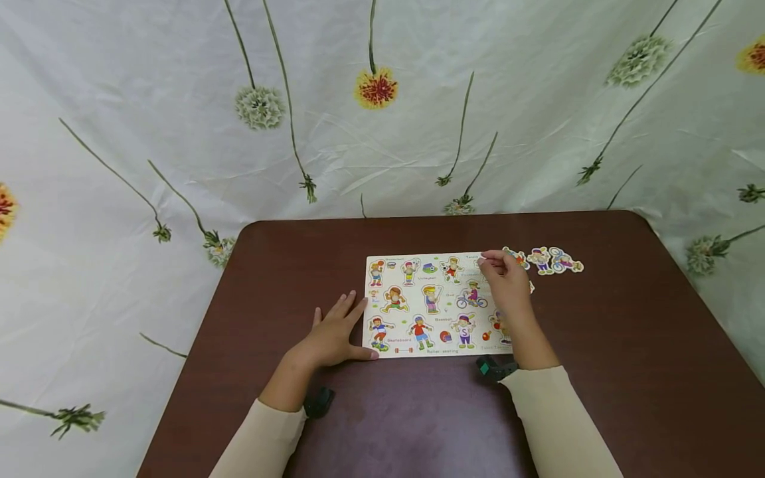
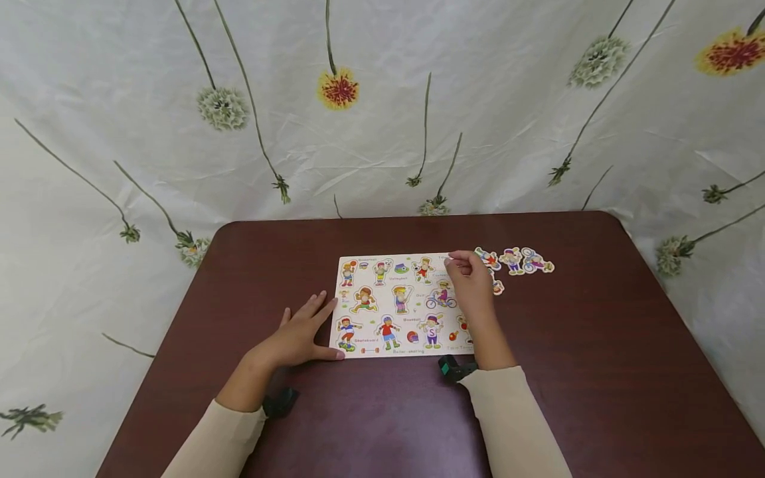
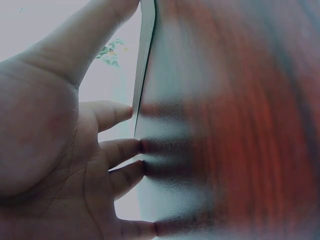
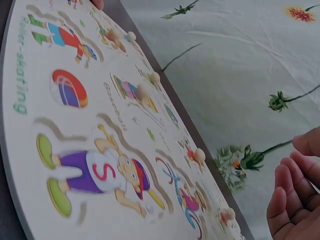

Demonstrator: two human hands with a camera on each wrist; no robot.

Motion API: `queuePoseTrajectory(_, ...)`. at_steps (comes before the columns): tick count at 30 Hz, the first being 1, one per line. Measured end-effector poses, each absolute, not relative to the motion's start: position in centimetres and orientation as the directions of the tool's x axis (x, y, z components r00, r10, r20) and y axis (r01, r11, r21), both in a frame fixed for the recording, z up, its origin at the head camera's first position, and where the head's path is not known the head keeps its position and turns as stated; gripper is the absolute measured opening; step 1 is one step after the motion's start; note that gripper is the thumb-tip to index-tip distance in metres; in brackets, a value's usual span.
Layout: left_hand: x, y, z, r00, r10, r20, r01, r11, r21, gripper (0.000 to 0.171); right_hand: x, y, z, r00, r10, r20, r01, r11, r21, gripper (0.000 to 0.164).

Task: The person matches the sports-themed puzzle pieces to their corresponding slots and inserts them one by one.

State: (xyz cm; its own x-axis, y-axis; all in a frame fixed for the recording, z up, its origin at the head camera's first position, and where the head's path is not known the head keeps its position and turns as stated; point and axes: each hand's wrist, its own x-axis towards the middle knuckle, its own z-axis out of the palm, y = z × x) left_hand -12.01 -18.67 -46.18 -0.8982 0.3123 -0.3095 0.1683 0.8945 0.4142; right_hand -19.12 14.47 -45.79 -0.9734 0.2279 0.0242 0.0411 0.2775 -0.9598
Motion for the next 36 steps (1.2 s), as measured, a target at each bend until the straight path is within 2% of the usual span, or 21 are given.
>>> queuePoseTrajectory(7,-11.9,-18.6,-46.1,-0.900,0.305,-0.311,0.161,0.896,0.413,0.107,-18.8,17.1,-46.1,-0.944,0.329,-0.005,0.088,0.239,-0.967,0.028)
queuePoseTrajectory(13,-12.0,-18.6,-46.0,-0.901,0.308,-0.306,0.168,0.898,0.407,0.107,-18.6,18.9,-46.6,-0.923,0.385,-0.019,0.130,0.263,-0.956,0.027)
queuePoseTrajectory(18,-12.0,-18.6,-46.1,-0.901,0.307,-0.306,0.169,0.900,0.403,0.108,-18.5,20.2,-47.2,-0.924,0.378,-0.064,0.208,0.353,-0.912,0.029)
queuePoseTrajectory(23,-12.0,-18.7,-45.9,-0.898,0.311,-0.311,0.169,0.896,0.410,0.107,-18.5,21.2,-47.4,-0.937,0.333,-0.105,0.269,0.498,-0.824,0.032)
queuePoseTrajectory(27,-12.0,-18.7,-46.0,-0.897,0.312,-0.313,0.171,0.898,0.405,0.107,-18.6,21.8,-47.4,-0.944,0.308,-0.114,0.285,0.594,-0.752,0.032)
queuePoseTrajectory(36,-12.0,-18.7,-46.0,-0.898,0.311,-0.310,0.174,0.900,0.400,0.107,-19.1,22.1,-47.3,-0.957,0.250,-0.143,0.283,0.716,-0.638,0.029)
